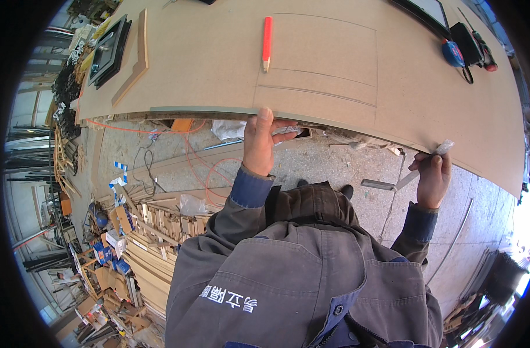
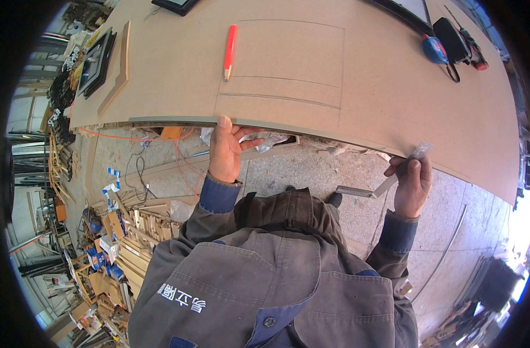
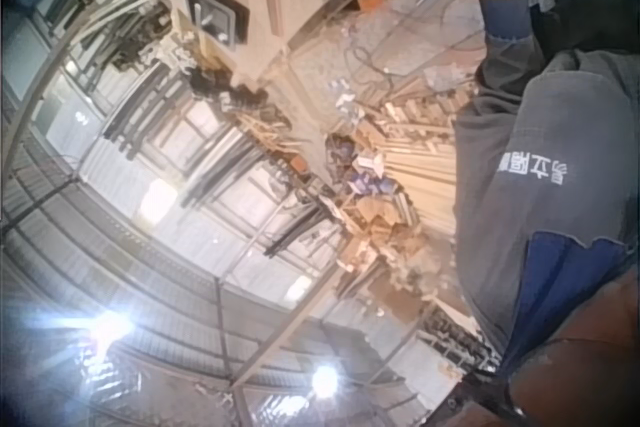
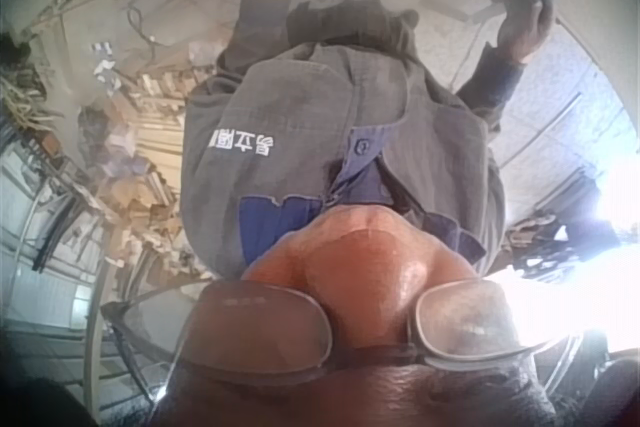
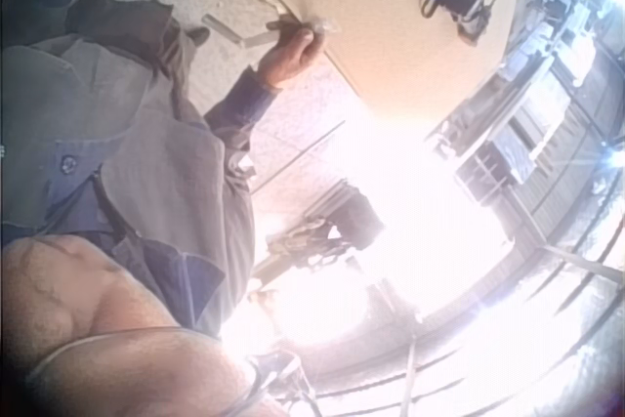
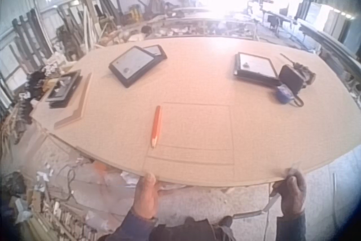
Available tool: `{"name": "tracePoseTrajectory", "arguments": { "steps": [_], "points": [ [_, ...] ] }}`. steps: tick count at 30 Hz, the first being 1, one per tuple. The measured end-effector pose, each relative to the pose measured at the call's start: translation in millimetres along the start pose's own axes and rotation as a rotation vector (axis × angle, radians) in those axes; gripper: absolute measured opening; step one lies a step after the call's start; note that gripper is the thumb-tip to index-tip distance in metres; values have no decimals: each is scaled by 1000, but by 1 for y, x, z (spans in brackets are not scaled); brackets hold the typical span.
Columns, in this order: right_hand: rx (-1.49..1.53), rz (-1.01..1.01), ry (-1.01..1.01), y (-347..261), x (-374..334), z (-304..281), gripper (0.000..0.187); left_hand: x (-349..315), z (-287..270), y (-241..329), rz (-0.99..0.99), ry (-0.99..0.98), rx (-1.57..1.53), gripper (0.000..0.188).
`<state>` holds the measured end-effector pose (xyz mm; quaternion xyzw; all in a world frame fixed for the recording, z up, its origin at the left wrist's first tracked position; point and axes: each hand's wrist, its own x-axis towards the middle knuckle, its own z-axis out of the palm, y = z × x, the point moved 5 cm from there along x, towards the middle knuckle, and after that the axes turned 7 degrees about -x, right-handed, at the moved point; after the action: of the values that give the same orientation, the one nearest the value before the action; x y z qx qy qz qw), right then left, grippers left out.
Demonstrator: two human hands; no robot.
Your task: The person uses a metal ruler and a red pencil to draw straight lines on a large sheet of light-colored board. They reposition the ruler multiple times to create parallel lines and then lift the board to inspect the markings.
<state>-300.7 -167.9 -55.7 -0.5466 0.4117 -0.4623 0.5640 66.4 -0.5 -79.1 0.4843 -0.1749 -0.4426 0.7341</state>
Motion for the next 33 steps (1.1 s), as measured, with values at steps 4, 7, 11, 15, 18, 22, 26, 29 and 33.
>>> {"name": "tracePoseTrajectory", "arguments": {
  "steps": [4, 7, 11, 15, 18, 22, 26, 29, 33],
  "points": [
    [-12, -3, -11, -1, 0, -1, 36, 0, 2, 1, -3, 3, -3, 68],
    [-14, -4, -16, -1, 0, 0, 36, 0, 1, 0, -5, 3, -6, 68],
    [-4, -8, -23, -2, 0, 1, 36, 0, 1, 0, 3, -8, -1, 67],
    [6, -14, -29, -3, -1, 2, 35, 0, 1, 0, 12, -8, -2, 65],
    [16, -17, -38, -3, 0, 2, 35, 0, 0, -1, 12, -12, -9, 64],
    [18, -15, -33, -1, 0, 1, 35, 0, -1, -1, 14, -10, -13, 64],
    [7, -9, -29, -1, 0, 1, 36, 0, -2, -2, 8, -12, -14, 64],
    [9, -16, -32, -1, 0, 1, 36, 0, -1, -2, 6, -12, -18, 64],
    [7, -24, -30, -1, 0, 1, 36, 1, -2, -2, 6, -16, -20, 64]
  ]
}}
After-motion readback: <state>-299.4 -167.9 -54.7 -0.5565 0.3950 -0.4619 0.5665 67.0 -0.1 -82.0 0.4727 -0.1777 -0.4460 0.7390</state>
